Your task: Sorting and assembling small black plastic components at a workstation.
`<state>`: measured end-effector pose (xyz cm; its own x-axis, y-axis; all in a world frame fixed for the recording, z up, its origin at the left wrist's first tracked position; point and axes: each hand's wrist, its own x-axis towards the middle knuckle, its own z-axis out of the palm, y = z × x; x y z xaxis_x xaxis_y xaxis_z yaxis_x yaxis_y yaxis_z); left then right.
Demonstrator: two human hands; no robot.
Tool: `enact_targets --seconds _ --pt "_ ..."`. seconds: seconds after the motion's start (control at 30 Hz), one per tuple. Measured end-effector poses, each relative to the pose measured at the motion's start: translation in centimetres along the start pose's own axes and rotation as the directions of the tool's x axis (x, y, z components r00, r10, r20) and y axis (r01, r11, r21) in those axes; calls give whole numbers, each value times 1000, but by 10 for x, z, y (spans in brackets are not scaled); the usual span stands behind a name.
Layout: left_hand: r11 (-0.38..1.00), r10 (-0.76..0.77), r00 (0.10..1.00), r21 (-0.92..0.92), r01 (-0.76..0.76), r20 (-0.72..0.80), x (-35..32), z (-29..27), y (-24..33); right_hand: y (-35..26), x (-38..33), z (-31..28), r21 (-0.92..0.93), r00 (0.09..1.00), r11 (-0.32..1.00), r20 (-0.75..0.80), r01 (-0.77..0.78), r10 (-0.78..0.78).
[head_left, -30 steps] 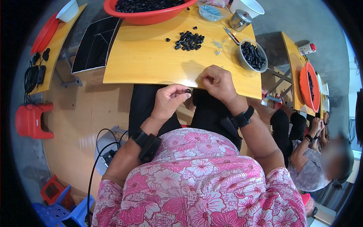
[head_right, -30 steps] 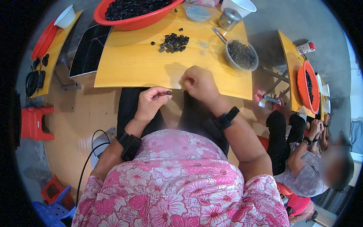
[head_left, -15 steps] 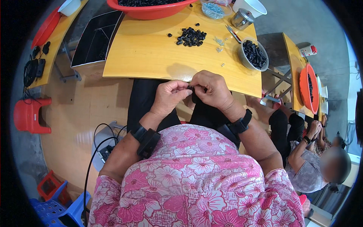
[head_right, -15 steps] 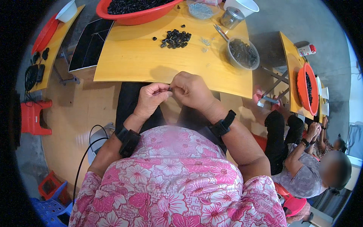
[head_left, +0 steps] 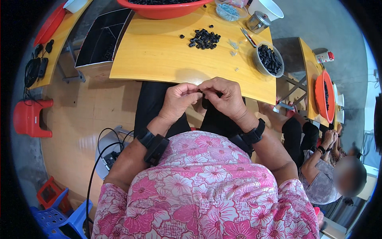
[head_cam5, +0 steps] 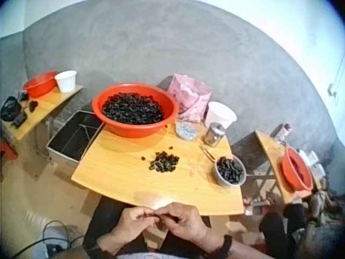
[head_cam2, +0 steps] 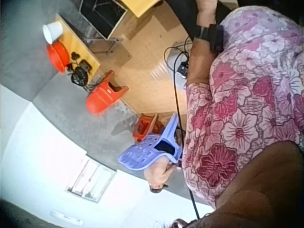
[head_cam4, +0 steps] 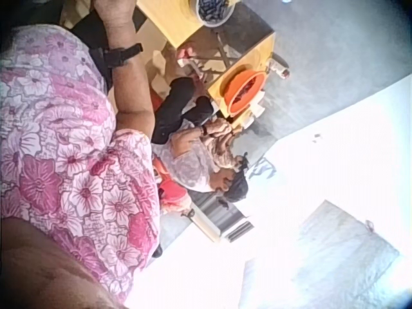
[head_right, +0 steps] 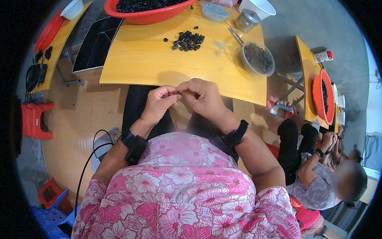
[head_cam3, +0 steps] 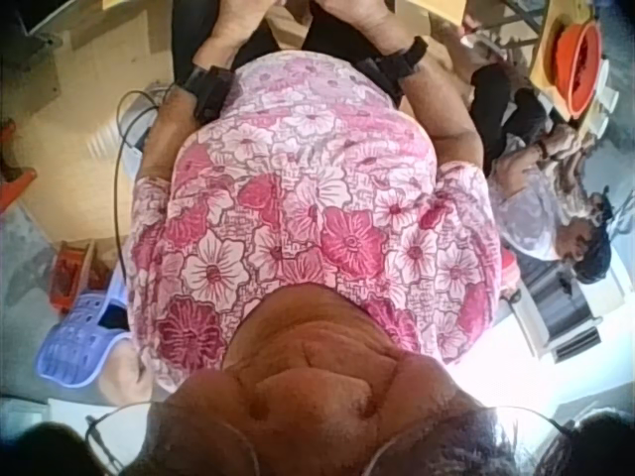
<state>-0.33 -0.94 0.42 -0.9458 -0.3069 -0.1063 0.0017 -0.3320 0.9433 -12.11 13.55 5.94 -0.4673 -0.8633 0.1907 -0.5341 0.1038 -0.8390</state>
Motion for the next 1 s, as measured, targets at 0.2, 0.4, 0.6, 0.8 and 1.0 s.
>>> enact_targets --seconds 0.2,0.4,0.6,0.8,1.0 --pt "999 27 999 -16 -28 -44 1 1 2 10 5 6 233 960 961 -201 -148 197" --pt "995 7 1000 -103 -7 7 -2 -1 -3 3 46 -12 -143 984 989 -180 -46 20" --pt "1000 21 1000 10 -21 6 0 -1 3 20 125 -7 -507 955 844 -120 176 -271" --pt "990 24 1000 140 -21 -14 3 -2 8 33 172 8 -690 984 717 -39 100 -175" --pt "999 6 1000 49 -6 -3 3 -4 9 51 184 19 -743 978 650 27 156 -205"
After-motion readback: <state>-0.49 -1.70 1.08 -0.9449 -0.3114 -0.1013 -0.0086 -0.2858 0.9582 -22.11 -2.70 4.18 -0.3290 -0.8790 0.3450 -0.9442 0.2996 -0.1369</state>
